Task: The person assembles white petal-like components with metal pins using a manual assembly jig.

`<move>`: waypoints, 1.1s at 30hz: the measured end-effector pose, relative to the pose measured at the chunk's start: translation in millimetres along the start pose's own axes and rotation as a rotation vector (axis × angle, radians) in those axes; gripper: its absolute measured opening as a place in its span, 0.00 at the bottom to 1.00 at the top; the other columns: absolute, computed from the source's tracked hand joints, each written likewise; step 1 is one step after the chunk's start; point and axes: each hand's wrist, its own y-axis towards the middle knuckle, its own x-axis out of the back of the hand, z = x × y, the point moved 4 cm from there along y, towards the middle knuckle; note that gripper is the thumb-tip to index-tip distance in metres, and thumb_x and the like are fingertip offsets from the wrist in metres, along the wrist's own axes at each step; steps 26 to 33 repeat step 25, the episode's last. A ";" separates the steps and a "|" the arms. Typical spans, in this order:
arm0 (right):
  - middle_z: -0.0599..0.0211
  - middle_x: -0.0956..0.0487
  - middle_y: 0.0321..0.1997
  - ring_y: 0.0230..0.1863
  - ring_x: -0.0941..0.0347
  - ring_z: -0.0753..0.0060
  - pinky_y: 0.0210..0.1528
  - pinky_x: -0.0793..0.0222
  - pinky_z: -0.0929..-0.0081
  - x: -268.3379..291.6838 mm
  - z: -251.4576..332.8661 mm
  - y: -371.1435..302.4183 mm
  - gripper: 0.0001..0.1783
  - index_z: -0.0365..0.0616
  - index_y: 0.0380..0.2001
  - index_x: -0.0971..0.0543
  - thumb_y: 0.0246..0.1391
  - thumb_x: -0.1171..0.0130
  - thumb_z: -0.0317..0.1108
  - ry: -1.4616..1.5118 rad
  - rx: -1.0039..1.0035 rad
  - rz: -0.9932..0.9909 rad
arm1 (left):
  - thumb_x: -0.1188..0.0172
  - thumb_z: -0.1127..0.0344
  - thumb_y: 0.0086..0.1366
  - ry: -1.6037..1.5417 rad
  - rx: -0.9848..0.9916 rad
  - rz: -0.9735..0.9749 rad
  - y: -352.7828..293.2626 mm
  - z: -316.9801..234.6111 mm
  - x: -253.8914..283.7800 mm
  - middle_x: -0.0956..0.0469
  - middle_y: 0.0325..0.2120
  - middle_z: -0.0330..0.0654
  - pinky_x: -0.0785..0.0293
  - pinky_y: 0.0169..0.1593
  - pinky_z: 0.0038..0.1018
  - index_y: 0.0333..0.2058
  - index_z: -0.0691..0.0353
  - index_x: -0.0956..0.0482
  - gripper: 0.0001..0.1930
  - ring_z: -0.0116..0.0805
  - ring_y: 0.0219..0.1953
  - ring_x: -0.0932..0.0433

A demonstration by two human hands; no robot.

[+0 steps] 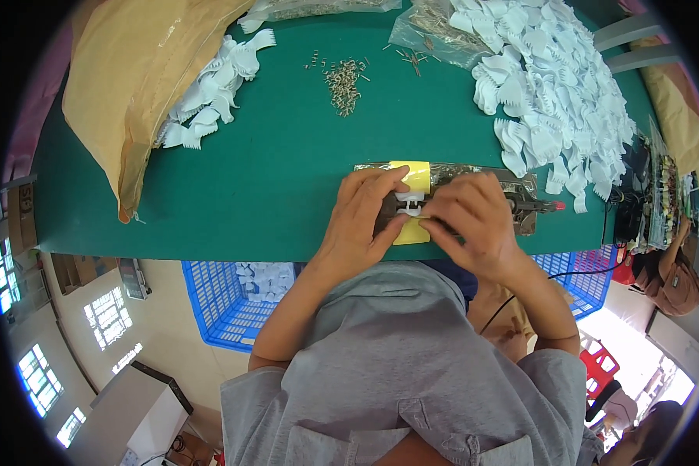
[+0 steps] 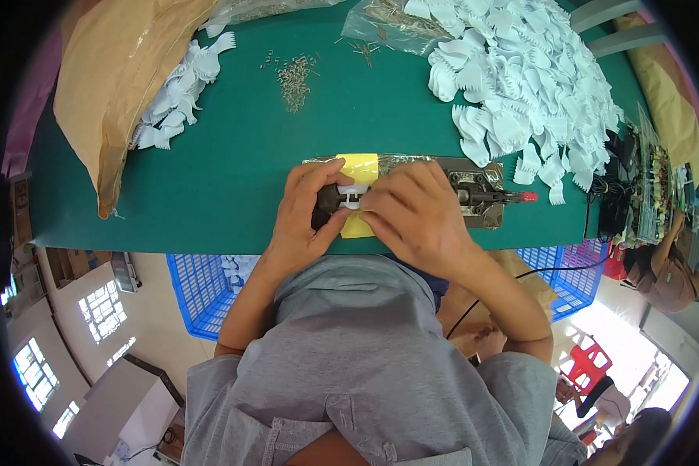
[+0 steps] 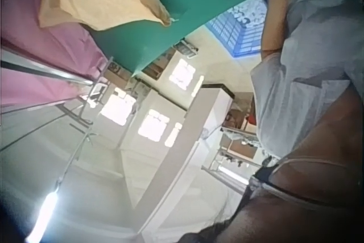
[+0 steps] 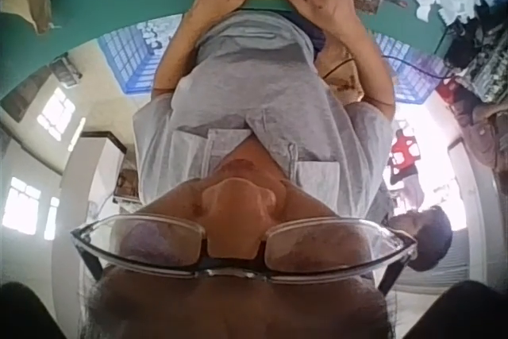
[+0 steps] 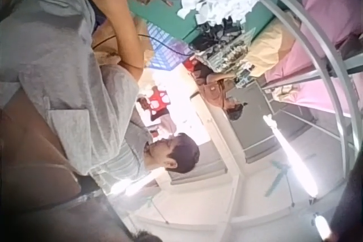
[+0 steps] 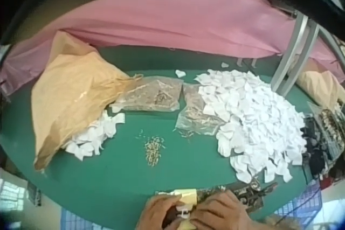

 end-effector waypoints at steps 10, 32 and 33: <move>0.67 0.20 0.40 0.42 0.24 0.61 0.44 0.29 0.63 -5.6 2.8 -1.8 0.11 0.42 0.36 0.17 0.46 0.30 0.26 -0.155 0.089 -0.058 | 0.29 0.74 0.57 0.050 -0.064 -0.044 2.4 -0.2 1.2 0.21 0.49 0.43 0.30 0.63 0.43 0.51 0.60 0.21 0.22 0.49 0.58 0.27; 0.62 0.12 0.34 0.37 0.14 0.56 0.43 0.20 0.59 -15.9 -152.5 119.8 0.14 0.44 0.38 0.13 0.53 0.29 0.41 -0.172 -0.675 0.158 | 0.26 0.72 0.58 0.098 -0.057 -0.055 1.8 0.5 0.9 0.18 0.47 0.43 0.27 0.60 0.41 0.47 0.60 0.18 0.18 0.48 0.54 0.25; 0.62 0.12 0.34 0.37 0.14 0.56 0.43 0.20 0.59 -15.9 -152.5 119.8 0.14 0.44 0.38 0.13 0.53 0.29 0.41 -0.172 -0.675 0.158 | 0.26 0.72 0.58 0.098 -0.057 -0.055 1.8 0.5 0.9 0.18 0.47 0.43 0.27 0.60 0.41 0.47 0.60 0.18 0.18 0.48 0.54 0.25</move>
